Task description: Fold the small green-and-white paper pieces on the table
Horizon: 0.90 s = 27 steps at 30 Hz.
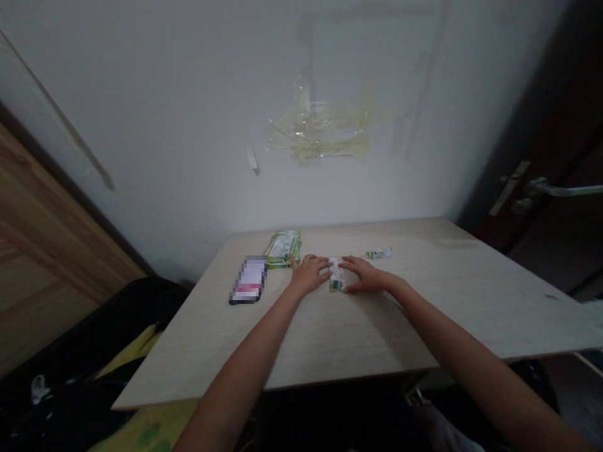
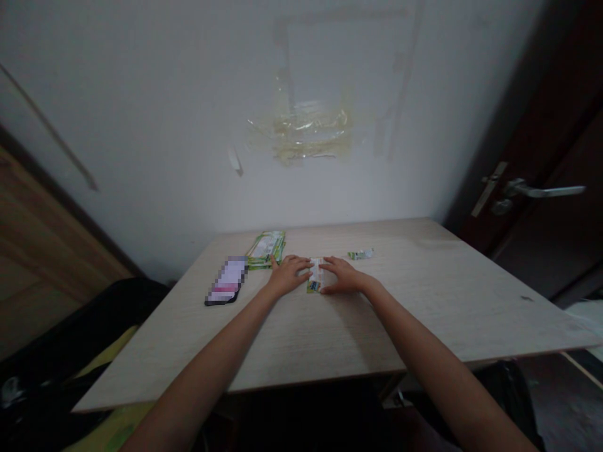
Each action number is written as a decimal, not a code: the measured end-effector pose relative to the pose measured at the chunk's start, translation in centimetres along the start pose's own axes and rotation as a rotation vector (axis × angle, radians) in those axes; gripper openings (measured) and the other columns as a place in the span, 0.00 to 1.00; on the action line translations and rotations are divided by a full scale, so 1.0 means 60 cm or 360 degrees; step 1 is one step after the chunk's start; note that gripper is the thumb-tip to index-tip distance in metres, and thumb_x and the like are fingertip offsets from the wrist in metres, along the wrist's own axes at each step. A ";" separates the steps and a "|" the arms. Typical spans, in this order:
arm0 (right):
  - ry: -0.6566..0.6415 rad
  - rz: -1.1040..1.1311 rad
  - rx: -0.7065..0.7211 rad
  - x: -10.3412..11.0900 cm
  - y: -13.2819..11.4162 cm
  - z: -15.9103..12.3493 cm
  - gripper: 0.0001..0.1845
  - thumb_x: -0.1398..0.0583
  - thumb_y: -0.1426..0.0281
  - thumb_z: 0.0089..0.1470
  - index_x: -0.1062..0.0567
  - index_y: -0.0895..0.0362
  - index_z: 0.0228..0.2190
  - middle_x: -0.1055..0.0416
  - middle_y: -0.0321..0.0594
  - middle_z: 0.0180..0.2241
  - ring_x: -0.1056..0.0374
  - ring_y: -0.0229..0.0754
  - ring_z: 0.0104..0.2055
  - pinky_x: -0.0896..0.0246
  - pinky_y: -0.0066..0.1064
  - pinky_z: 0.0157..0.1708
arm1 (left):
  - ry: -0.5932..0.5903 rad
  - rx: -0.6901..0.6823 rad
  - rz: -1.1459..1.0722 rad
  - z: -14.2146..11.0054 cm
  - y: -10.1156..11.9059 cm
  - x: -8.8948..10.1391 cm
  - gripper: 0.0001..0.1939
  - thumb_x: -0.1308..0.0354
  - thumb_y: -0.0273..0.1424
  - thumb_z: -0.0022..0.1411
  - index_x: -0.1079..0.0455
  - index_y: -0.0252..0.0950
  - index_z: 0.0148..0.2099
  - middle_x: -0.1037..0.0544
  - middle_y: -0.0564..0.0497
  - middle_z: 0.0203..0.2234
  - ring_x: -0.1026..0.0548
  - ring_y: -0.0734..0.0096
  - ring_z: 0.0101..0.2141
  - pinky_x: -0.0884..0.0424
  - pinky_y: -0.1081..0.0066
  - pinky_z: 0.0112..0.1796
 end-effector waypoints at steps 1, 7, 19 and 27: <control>0.0004 0.0000 0.0002 0.000 0.000 0.000 0.48 0.32 0.50 0.45 0.38 0.52 0.63 0.49 0.50 0.68 0.52 0.57 0.69 0.56 0.51 0.67 | -0.0007 -0.0001 0.0001 -0.001 0.000 0.000 0.21 0.51 0.50 0.67 0.30 0.56 0.58 0.28 0.55 0.60 0.38 0.52 0.60 0.71 0.30 0.61; 0.0015 0.0006 0.0014 0.003 -0.001 -0.002 0.49 0.32 0.49 0.45 0.38 0.53 0.64 0.49 0.52 0.68 0.52 0.57 0.69 0.57 0.51 0.67 | -0.0076 0.0000 0.0035 -0.008 0.001 -0.006 0.27 0.51 0.55 0.64 0.35 0.58 0.62 0.33 0.56 0.63 0.42 0.49 0.64 0.73 0.30 0.61; 0.0271 0.0215 0.0226 0.024 -0.006 0.001 0.21 0.31 0.63 0.49 0.20 0.49 0.46 0.36 0.46 0.61 0.40 0.51 0.63 0.50 0.49 0.64 | 0.0006 -0.0021 0.0046 -0.018 0.002 -0.001 0.27 0.48 0.52 0.65 0.36 0.53 0.63 0.35 0.53 0.65 0.44 0.50 0.66 0.72 0.31 0.61; 0.0236 0.0448 0.0355 0.022 -0.037 0.005 0.13 0.31 0.63 0.49 0.17 0.48 0.39 0.25 0.41 0.51 0.30 0.47 0.54 0.40 0.43 0.59 | 0.0100 0.0021 0.0001 -0.021 0.000 0.004 0.18 0.47 0.47 0.66 0.28 0.54 0.56 0.32 0.53 0.62 0.43 0.48 0.64 0.75 0.28 0.59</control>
Point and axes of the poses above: each hand's wrist, its own z-axis towards the middle knuckle, its own x-axis out of the back of the hand, y = z × x, the point moved 8 cm from there along z, towards the middle knuckle
